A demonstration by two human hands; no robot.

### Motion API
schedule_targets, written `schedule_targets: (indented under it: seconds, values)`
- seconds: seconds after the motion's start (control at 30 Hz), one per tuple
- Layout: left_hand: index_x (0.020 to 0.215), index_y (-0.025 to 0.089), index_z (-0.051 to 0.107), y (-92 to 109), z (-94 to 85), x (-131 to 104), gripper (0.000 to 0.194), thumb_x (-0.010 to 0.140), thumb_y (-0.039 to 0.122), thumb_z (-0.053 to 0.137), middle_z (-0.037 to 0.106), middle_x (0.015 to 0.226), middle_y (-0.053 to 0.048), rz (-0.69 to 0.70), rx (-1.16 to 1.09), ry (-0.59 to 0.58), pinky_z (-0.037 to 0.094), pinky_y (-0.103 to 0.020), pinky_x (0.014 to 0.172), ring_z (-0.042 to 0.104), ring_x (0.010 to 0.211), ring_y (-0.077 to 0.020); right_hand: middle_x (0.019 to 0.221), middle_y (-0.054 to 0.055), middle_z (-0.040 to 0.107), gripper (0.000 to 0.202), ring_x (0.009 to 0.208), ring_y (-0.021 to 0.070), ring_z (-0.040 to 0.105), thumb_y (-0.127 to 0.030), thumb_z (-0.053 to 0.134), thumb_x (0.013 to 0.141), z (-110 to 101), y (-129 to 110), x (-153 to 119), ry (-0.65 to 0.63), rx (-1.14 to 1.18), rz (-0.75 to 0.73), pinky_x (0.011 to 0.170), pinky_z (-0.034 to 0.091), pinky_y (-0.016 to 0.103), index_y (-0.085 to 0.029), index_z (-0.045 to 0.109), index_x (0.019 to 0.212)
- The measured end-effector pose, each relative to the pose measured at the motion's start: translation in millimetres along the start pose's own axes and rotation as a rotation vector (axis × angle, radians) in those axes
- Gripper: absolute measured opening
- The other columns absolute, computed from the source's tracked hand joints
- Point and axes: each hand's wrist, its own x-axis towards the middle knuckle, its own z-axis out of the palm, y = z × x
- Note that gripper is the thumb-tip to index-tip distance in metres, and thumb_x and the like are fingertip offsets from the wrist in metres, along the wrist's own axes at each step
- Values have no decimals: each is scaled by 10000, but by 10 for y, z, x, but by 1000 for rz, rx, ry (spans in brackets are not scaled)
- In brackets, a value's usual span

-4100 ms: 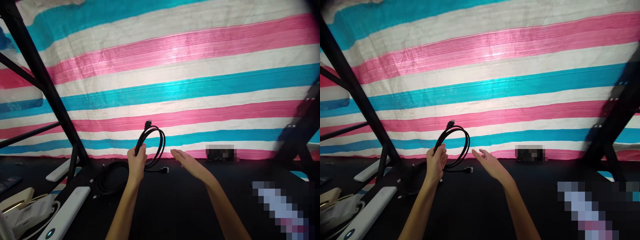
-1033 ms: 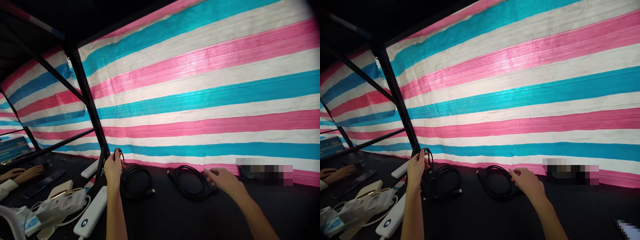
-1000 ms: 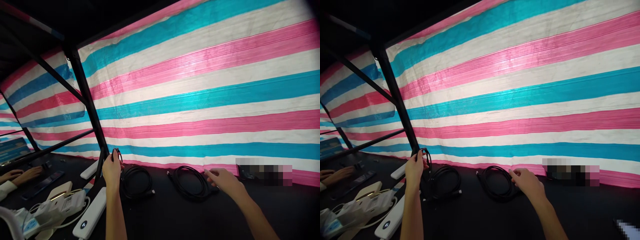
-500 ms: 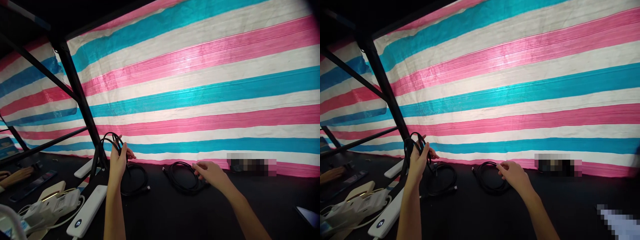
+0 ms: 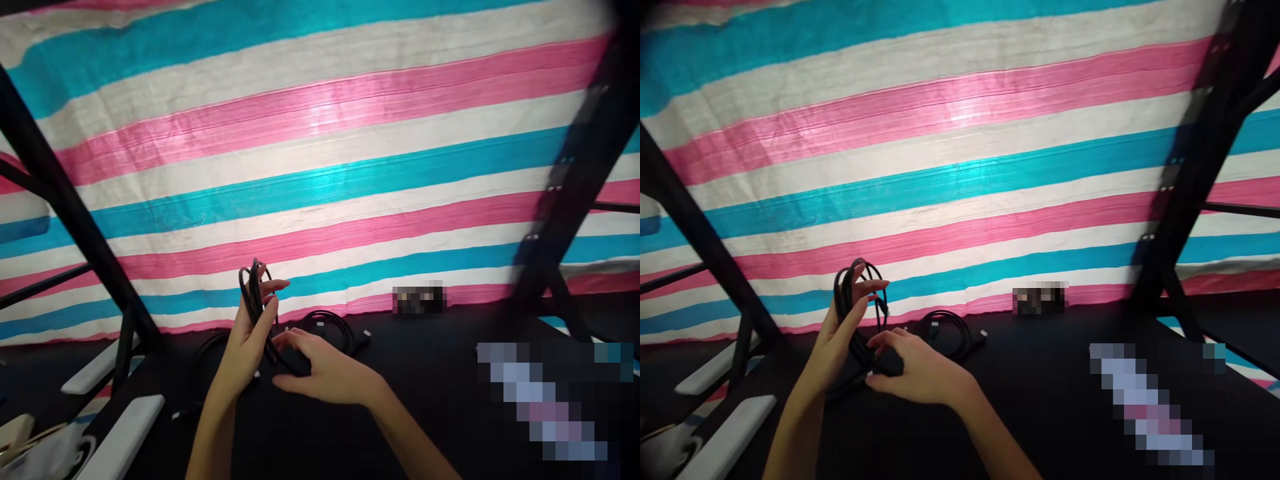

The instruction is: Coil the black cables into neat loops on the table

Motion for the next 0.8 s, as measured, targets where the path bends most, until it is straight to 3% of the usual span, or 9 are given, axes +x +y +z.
schedule_targets:
  seconds: [0.1,0.2,0.33,0.43,0.57,0.67,0.8]
  values:
    - [1311,249,383,7,33,14,455,877,362,461,567,1189,-69,35,18,40,349,-384,981,498,1137,-209,978,45,608,234,873,167,579,-363,537,839,-46,56,41,76,-17,-10,794,443,295,-192,601,986]
    - [1212,198,456,-17,27,62,387,870,379,470,635,985,-62,-6,34,56,412,-371,916,583,983,-193,750,21,623,269,698,140,595,-368,421,904,-174,122,57,107,48,20,662,444,254,-173,604,879]
    - [1060,194,459,-21,10,89,283,855,385,492,616,699,1,-74,-84,16,507,-274,569,630,650,-159,635,0,593,343,505,94,561,-397,344,928,-344,106,-7,157,178,55,515,413,205,-164,591,879]
    - [1110,214,437,35,-14,61,340,844,416,496,584,590,27,-129,-119,-22,353,-177,310,570,426,-137,630,-9,591,336,416,61,504,-412,363,917,-465,18,-113,257,187,29,457,376,186,-173,598,900]
    - [1199,229,452,146,-136,30,424,843,455,487,517,464,56,-133,-177,52,215,-150,242,411,254,-88,644,-14,599,299,387,53,485,-411,418,892,-703,-72,-316,371,156,39,444,378,192,-183,604,946]
    - [1078,214,538,225,-304,31,347,864,471,444,433,410,74,-122,-319,223,155,-150,235,277,223,-47,685,-9,587,316,395,59,500,-435,454,866,-931,-73,-520,615,59,20,414,373,199,-184,620,959]
    - [822,181,531,309,-595,3,234,929,322,378,302,366,92,-119,-679,431,145,-162,245,203,254,-42,694,-12,542,303,400,43,457,-473,551,798,-1216,-68,-858,1105,98,-11,328,206,172,-192,612,894]
